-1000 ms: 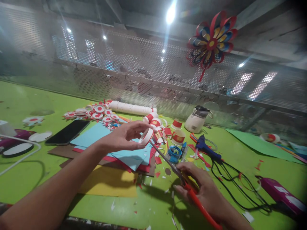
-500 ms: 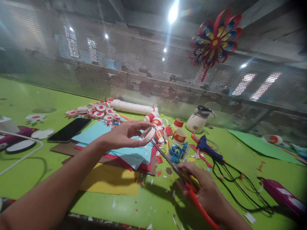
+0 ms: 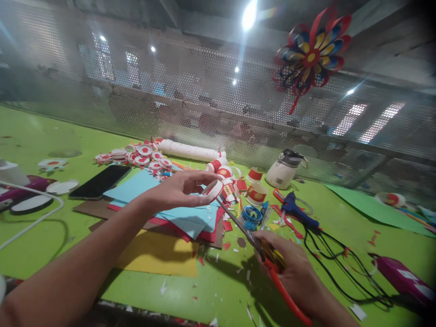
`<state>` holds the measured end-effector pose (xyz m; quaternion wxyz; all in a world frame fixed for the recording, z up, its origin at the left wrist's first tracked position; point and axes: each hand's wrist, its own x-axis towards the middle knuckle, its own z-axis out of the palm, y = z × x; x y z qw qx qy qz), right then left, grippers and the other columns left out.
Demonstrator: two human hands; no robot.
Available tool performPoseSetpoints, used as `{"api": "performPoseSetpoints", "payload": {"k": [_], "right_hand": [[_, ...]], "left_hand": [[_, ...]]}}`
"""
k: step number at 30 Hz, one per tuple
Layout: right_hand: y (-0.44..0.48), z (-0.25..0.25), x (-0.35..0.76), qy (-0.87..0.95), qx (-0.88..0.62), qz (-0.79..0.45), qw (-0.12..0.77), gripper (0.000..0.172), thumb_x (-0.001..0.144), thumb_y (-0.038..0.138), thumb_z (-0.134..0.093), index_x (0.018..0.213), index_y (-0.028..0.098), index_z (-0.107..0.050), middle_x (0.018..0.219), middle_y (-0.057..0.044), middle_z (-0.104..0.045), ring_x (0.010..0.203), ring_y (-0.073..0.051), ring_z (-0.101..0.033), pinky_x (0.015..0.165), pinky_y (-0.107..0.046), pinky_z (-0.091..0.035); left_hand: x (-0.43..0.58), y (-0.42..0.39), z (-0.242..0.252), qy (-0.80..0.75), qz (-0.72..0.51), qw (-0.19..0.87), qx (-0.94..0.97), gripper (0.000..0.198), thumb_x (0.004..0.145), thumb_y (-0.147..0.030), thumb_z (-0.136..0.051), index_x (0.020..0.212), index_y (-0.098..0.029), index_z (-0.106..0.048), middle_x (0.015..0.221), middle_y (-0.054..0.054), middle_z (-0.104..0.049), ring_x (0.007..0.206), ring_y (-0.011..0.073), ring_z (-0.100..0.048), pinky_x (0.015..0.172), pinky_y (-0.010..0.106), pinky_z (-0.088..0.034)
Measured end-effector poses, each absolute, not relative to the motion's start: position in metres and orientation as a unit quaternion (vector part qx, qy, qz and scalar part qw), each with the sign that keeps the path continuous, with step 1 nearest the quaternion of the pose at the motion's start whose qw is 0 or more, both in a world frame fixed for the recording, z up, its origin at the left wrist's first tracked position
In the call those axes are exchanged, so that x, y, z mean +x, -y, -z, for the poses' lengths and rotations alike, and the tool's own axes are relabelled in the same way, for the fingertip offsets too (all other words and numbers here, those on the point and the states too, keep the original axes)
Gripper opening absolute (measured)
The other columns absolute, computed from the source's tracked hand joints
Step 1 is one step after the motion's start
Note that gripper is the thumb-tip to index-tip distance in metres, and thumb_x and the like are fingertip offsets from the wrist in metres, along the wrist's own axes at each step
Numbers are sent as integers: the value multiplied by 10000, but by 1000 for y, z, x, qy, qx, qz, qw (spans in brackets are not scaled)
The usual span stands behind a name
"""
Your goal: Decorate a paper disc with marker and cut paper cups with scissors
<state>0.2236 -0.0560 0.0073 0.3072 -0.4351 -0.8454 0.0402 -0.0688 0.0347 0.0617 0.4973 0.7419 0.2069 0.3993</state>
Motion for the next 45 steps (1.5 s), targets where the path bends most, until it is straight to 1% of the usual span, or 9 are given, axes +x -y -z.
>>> {"api": "performPoseSetpoints", "payload": {"k": [5, 12, 17, 22, 25, 32, 35, 41, 45], "right_hand": [[55, -11, 222, 853, -411, -52, 316, 300, 782, 166, -617, 1078, 218, -622, 969, -58, -743, 798, -194, -701, 659, -250, -537], [56, -12, 221, 853, -409, -49, 321, 242, 821, 148, -564, 1037, 227, -638, 908, -44, -740, 758, -189, -698, 650, -247, -543], [54, -10, 224, 849, -417, -31, 323, 296, 823, 167, -564, 1104, 229, -629, 997, -68, -744, 858, -220, -715, 720, -273, -569], [53, -14, 223, 854, -421, -59, 301, 371, 760, 91, -498, 1083, 222, -623, 958, -61, -732, 791, -201, -705, 635, -250, -562], [53, -15, 224, 854, -427, -62, 291, 388, 756, 93, -491, 1104, 217, -610, 966, -63, -722, 798, -199, -693, 631, -251, -555], [55, -11, 225, 850, -434, -64, 291, 349, 766, 108, -504, 1082, 218, -602, 985, -70, -718, 833, -208, -684, 691, -277, -553], [57, -13, 223, 848, -432, -73, 297, 301, 799, 134, -532, 1079, 217, -606, 931, -52, -720, 788, -190, -678, 699, -273, -544], [59, -13, 221, 845, -436, -63, 303, 191, 828, 178, -567, 1004, 213, -630, 983, -60, -731, 806, -192, -681, 655, -264, -530], [58, -10, 222, 845, -431, -59, 311, 183, 839, 167, -564, 1001, 218, -631, 967, -47, -735, 785, -183, -680, 638, -262, -522]], "left_hand": [[-69, -36, -60, -200, -403, 509, 734, 464, 743, -250, -739, 1192, -195, -635, 1165, 112, -666, 1037, 214, -616, 829, 307, -504], [-68, -38, -57, -204, -393, 534, 720, 472, 744, -253, -739, 1198, -190, -629, 1187, 122, -646, 978, 204, -614, 748, 283, -505], [-67, -38, -56, -205, -388, 535, 722, 459, 759, -252, -724, 1199, -184, -612, 1173, 117, -633, 1018, 223, -605, 746, 282, -507], [-66, -38, -56, -205, -390, 545, 714, 467, 758, -253, -725, 1202, -178, -602, 1176, 125, -629, 1052, 240, -599, 756, 281, -500], [-66, -39, -54, -209, -401, 540, 709, 480, 748, -271, -736, 1201, -178, -608, 1195, 129, -624, 1072, 245, -586, 758, 280, -496], [-64, -42, -51, -195, -399, 552, 706, 469, 749, -263, -743, 1191, -183, -606, 1188, 123, -618, 1040, 229, -587, 738, 275, -494], [-63, -42, -50, -187, -393, 557, 708, 461, 762, -256, -733, 1196, -180, -598, 1191, 126, -610, 1025, 219, -587, 723, 267, -492], [-63, -42, -49, -176, -388, 552, 717, 464, 768, -257, -722, 1201, -166, -584, 1125, 123, -636, 962, 203, -596, 714, 282, -500], [-62, -40, -52, -188, -389, 556, 710, 466, 756, -274, -732, 1183, -160, -585, 1091, 123, -646, 931, 196, -603, 702, 284, -503]]}}
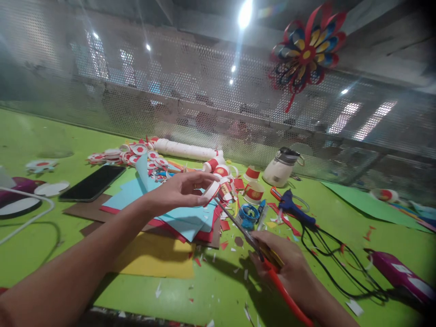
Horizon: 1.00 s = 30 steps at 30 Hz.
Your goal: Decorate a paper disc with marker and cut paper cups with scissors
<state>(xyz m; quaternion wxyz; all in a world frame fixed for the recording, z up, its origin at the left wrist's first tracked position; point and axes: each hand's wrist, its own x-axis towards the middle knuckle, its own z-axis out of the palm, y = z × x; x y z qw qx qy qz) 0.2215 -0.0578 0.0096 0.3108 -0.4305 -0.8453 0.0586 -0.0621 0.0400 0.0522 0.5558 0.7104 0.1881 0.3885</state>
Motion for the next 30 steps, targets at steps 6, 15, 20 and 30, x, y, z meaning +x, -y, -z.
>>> {"api": "performPoseSetpoints", "payload": {"k": [6, 15, 20, 30], "right_hand": [[59, -9, 221, 847, -424, -48, 318, 180, 846, 171, -574, 1009, 222, -631, 961, -39, -739, 769, -177, -683, 616, -254, -514], [56, -7, 223, 849, -415, -40, 324, 223, 824, 150, -589, 1029, 228, -627, 957, -30, -741, 769, -175, -687, 626, -252, -518], [57, -8, 224, 849, -415, -49, 324, 246, 829, 156, -583, 1058, 235, -630, 967, -29, -742, 785, -176, -692, 638, -254, -525], [57, -11, 220, 853, -404, -13, 330, 166, 831, 207, -618, 996, 223, -633, 948, -54, -743, 798, -196, -699, 597, -250, -518]], "left_hand": [[-62, -39, -54, -180, -388, 556, 712, 462, 758, -281, -736, 1184, -173, -596, 1059, 112, -656, 872, 159, -596, 690, 263, -502], [-63, -39, -55, -179, -385, 548, 721, 447, 759, -289, -726, 1176, -177, -609, 1128, 121, -631, 950, 187, -593, 696, 262, -508], [-64, -37, -57, -193, -380, 539, 727, 441, 759, -273, -717, 1178, -186, -615, 1173, 121, -621, 994, 200, -591, 698, 257, -502], [-64, -36, -59, -179, -370, 539, 735, 431, 789, -245, -684, 1203, -174, -586, 1167, 124, -605, 1008, 201, -575, 723, 264, -491]]}}
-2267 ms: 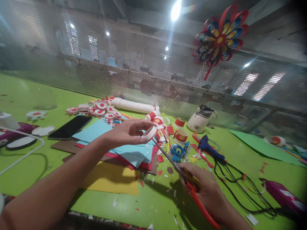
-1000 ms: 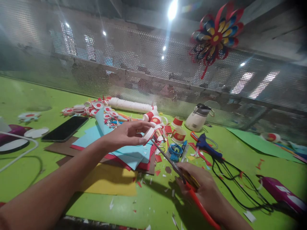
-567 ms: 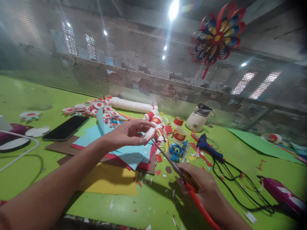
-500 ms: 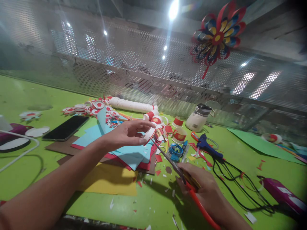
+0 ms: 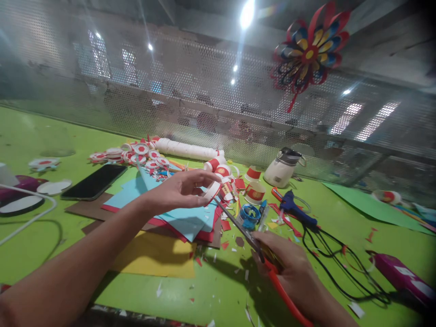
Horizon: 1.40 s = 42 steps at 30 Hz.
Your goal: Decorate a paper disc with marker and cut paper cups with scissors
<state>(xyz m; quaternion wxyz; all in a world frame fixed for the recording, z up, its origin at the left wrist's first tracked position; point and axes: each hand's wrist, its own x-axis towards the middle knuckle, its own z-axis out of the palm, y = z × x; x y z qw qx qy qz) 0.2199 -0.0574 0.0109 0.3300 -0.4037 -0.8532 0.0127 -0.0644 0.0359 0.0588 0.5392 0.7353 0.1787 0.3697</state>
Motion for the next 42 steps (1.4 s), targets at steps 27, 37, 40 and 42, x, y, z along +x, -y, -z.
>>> {"api": "performPoseSetpoints", "payload": {"k": [27, 37, 40, 42], "right_hand": [[59, -6, 225, 862, -418, 40, 284, 306, 842, 197, -599, 1148, 201, -581, 918, -81, -682, 772, -225, -656, 649, -342, -532], [55, -1, 230, 860, -398, 71, 312, 374, 815, 252, -665, 1174, 210, -572, 960, -81, -709, 820, -225, -693, 689, -327, -568], [51, 2, 232, 863, -374, 86, 328, 373, 818, 270, -661, 1178, 211, -580, 976, -88, -722, 837, -230, -711, 678, -306, -578], [49, 3, 232, 865, -359, 98, 336, 356, 818, 272, -652, 1165, 218, -591, 982, -86, -728, 845, -237, -718, 680, -305, -583]], "left_hand": [[-62, -33, -62, -181, -388, 475, 768, 433, 806, -275, -683, 1218, -183, -590, 1232, 127, -594, 1115, 226, -551, 933, 351, -465], [-65, -32, -62, -226, -405, 422, 779, 450, 775, -265, -693, 1202, -156, -598, 1146, 116, -636, 950, 181, -601, 828, 321, -494], [-67, -29, -65, -244, -409, 376, 795, 454, 751, -270, -701, 1181, -155, -610, 1186, 111, -626, 974, 187, -610, 849, 325, -500], [-67, -26, -69, -237, -416, 346, 807, 447, 740, -266, -698, 1166, -155, -620, 1184, 106, -631, 1040, 206, -599, 893, 338, -493]]}}
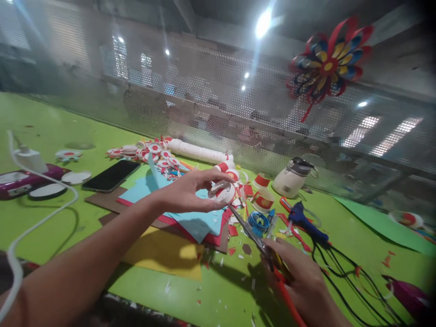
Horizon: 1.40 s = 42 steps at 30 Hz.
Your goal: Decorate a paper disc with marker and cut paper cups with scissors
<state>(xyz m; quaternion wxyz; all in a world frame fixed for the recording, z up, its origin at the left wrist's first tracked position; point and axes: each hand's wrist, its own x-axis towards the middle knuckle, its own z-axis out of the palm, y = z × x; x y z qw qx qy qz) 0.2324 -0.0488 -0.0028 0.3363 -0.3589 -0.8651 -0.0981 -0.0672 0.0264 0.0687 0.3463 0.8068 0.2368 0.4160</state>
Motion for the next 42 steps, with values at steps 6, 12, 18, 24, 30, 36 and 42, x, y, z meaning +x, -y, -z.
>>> {"api": "performPoseSetpoints", "payload": {"k": [6, 12, 18, 24, 30, 36, 42], "right_hand": [[47, 3, 232, 865, -343, 120, 345, 324, 833, 251, -619, 1152, 213, -582, 932, -92, -714, 824, -251, -722, 643, -306, -586], [48, 4, 237, 870, -340, 150, 325, 347, 824, 251, -625, 1164, 208, -573, 947, -99, -734, 879, -279, -723, 744, -354, -587], [51, 1, 229, 855, -343, 132, 367, 310, 828, 217, -595, 1138, 232, -605, 944, -84, -736, 873, -265, -723, 753, -348, -577], [53, 0, 221, 845, -355, 117, 381, 273, 851, 160, -540, 1103, 247, -597, 898, -79, -702, 803, -254, -713, 602, -321, -561], [53, 0, 222, 847, -341, 117, 391, 283, 834, 165, -556, 1107, 234, -587, 889, -76, -693, 811, -248, -699, 632, -316, -554], [54, -2, 222, 857, -334, 97, 380, 327, 828, 110, -528, 1126, 236, -579, 863, -57, -701, 815, -233, -703, 675, -305, -555], [53, -2, 224, 861, -327, 103, 375, 338, 834, 120, -536, 1154, 219, -580, 902, -77, -695, 828, -236, -699, 654, -298, -553]], "left_hand": [[-68, -14, -78, -210, -435, 299, 823, 447, 753, -284, -673, 1172, -139, -621, 1169, 118, -652, 1021, 203, -616, 877, 321, -505], [-70, -4, -84, -193, -437, 221, 850, 458, 776, -280, -668, 1214, -161, -611, 1244, 119, -642, 1107, 237, -597, 969, 364, -466], [-71, 0, -86, -195, -440, 196, 855, 546, 758, -270, -685, 1284, -187, -563, 1289, 102, -619, 1125, 238, -588, 1002, 373, -449], [-69, 2, -88, -177, -439, 183, 862, 437, 793, -270, -650, 1210, -155, -588, 1209, 101, -651, 1090, 228, -598, 969, 353, -465], [-69, 2, -89, -183, -437, 189, 860, 422, 794, -273, -642, 1194, -151, -582, 1170, 98, -659, 1053, 219, -608, 905, 325, -486], [-69, 2, -87, -192, -436, 215, 853, 427, 776, -264, -658, 1182, -149, -594, 1118, 86, -668, 1013, 211, -609, 902, 331, -475], [-67, 2, -86, -193, -430, 277, 837, 413, 778, -266, -648, 1169, -140, -603, 1085, 91, -673, 946, 181, -608, 835, 311, -498]]}}
